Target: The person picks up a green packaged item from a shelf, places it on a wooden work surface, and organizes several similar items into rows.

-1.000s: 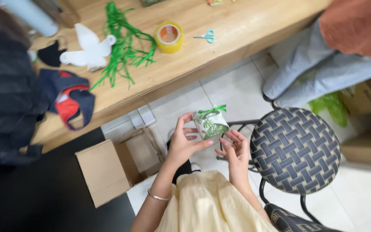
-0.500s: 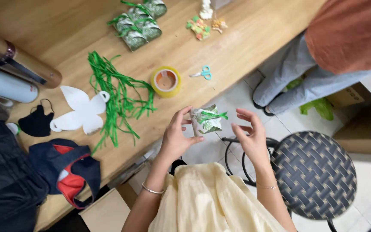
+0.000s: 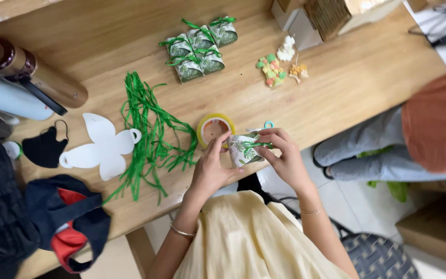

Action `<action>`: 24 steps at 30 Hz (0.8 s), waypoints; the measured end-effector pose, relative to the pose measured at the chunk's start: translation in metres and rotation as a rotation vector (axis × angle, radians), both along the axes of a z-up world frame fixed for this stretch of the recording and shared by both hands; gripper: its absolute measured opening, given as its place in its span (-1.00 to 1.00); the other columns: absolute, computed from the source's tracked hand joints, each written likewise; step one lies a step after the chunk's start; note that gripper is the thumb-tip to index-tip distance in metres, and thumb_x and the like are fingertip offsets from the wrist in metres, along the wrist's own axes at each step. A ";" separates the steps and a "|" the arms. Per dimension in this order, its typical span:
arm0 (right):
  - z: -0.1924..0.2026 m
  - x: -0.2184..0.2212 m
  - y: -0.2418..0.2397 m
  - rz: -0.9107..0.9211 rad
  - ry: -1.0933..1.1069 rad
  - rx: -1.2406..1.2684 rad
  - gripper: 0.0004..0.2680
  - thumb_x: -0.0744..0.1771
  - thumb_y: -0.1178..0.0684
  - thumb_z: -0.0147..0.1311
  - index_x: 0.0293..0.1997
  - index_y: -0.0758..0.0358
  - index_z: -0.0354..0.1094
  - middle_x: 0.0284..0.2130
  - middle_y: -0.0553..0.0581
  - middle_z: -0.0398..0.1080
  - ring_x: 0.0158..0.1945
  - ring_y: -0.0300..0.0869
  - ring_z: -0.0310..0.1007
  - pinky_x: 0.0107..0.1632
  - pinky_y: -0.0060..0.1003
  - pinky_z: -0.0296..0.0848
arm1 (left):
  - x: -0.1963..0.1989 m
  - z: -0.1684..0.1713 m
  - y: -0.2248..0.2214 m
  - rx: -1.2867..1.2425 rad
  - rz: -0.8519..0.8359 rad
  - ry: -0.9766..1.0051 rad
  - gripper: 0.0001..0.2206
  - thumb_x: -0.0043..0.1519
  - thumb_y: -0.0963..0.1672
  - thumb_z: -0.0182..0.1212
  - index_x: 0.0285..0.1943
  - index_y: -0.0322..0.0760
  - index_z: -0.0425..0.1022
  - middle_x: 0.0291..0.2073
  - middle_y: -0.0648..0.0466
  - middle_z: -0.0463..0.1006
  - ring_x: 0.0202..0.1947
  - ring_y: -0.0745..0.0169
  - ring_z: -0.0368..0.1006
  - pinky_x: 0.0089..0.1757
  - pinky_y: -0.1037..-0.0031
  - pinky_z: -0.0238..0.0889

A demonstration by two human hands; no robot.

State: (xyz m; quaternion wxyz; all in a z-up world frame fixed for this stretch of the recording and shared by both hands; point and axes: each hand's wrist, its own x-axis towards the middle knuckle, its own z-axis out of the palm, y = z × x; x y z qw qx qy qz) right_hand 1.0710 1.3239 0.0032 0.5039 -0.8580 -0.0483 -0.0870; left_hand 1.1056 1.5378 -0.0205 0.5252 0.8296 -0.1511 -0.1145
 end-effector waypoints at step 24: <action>-0.184 0.389 -0.090 0.215 -0.150 -0.280 -0.85 0.21 0.17 0.40 -0.21 0.26 0.56 -0.20 0.26 0.45 -0.15 0.08 0.48 -0.09 -0.09 0.46 | -0.029 -0.042 -0.066 0.086 0.723 0.201 -0.64 0.23 -0.11 0.28 0.20 -0.27 0.43 0.06 -0.12 0.53 0.09 -0.06 0.50 -0.01 0.24 0.37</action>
